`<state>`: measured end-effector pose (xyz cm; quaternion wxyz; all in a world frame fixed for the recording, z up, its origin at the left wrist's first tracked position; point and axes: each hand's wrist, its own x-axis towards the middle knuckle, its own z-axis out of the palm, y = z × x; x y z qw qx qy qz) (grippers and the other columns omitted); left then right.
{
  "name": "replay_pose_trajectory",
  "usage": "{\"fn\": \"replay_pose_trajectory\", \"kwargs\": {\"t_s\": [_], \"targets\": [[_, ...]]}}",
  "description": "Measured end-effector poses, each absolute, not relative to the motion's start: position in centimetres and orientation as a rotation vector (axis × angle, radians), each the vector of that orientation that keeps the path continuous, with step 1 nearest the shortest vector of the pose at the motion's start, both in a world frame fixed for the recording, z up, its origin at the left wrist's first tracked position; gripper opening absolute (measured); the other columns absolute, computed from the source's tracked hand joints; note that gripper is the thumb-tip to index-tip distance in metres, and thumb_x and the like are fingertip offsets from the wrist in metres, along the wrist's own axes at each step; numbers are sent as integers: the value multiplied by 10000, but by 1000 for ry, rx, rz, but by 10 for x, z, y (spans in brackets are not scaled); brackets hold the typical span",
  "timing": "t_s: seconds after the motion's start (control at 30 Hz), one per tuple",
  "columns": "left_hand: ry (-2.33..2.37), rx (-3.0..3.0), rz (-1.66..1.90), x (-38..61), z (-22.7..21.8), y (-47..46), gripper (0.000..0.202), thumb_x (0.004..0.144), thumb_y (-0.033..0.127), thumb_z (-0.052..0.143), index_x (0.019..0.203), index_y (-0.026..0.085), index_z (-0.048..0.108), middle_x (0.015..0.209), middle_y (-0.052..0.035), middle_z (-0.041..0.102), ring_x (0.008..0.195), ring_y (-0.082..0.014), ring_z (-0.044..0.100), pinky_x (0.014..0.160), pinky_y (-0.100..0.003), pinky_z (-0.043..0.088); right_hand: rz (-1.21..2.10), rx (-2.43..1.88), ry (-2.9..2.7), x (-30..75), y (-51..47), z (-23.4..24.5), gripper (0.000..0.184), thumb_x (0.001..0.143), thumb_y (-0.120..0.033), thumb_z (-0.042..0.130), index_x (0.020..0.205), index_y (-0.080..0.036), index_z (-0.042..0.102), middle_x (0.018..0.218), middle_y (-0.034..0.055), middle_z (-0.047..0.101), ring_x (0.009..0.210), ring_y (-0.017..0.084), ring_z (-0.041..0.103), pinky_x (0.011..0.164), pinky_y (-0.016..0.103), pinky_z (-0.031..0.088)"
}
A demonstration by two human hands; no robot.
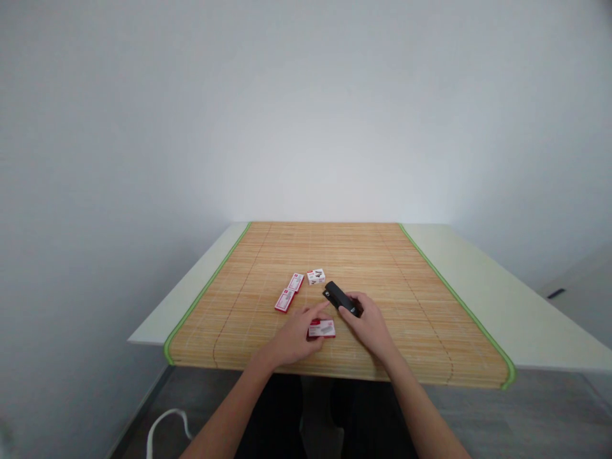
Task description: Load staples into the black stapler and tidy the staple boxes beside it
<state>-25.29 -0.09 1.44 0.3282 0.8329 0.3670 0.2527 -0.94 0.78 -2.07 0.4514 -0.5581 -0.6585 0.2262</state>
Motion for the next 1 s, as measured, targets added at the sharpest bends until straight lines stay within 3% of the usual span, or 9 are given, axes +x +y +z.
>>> {"fn": "replay_pose_trajectory", "kwargs": {"t_s": [0.1,0.2,0.4,0.73,1.0], "targets": [[1019,2172,741,-255,19,0,609,921,376,671,1489,322,457,1341,-38,648,1233,-225,593,1105,-405,455,639,-1294,-1766,-2,25,-13,336,875,-317,653,1201,-246,692,1154,76,711,1070,260,652,990,432,504],[1184,2343,766,-257,22,1,374,1016,461,519,1346,309,611,1360,-48,625,1291,-247,538,1157,-460,385,713,-1226,-1870,2,41,-7,331,874,-306,670,1196,-247,713,1157,68,717,1070,245,656,1001,414,496],[1445,2545,713,-249,17,-6,457,1043,519,419,1438,330,548,1461,-71,548,1352,-301,455,1148,-536,349,835,-1174,-1944,0,61,1,313,841,-310,716,1141,-226,752,1111,62,739,1022,244,671,973,415,511],[1618,2499,754,-231,3,-15,521,1000,567,480,1465,338,531,1504,-79,516,1375,-348,417,1152,-588,309,940,-1199,-2000,-2,70,12,321,801,-262,734,1118,-220,763,1088,42,756,979,230,682,914,383,524],[1738,2414,807,-217,-4,-25,558,958,589,537,1446,318,546,1540,-99,481,1372,-385,403,1160,-643,251,527,-1179,-2270,-53,81,37,234,796,-281,809,1019,-226,763,1018,47,720,957,222,638,872,338,474]]}}
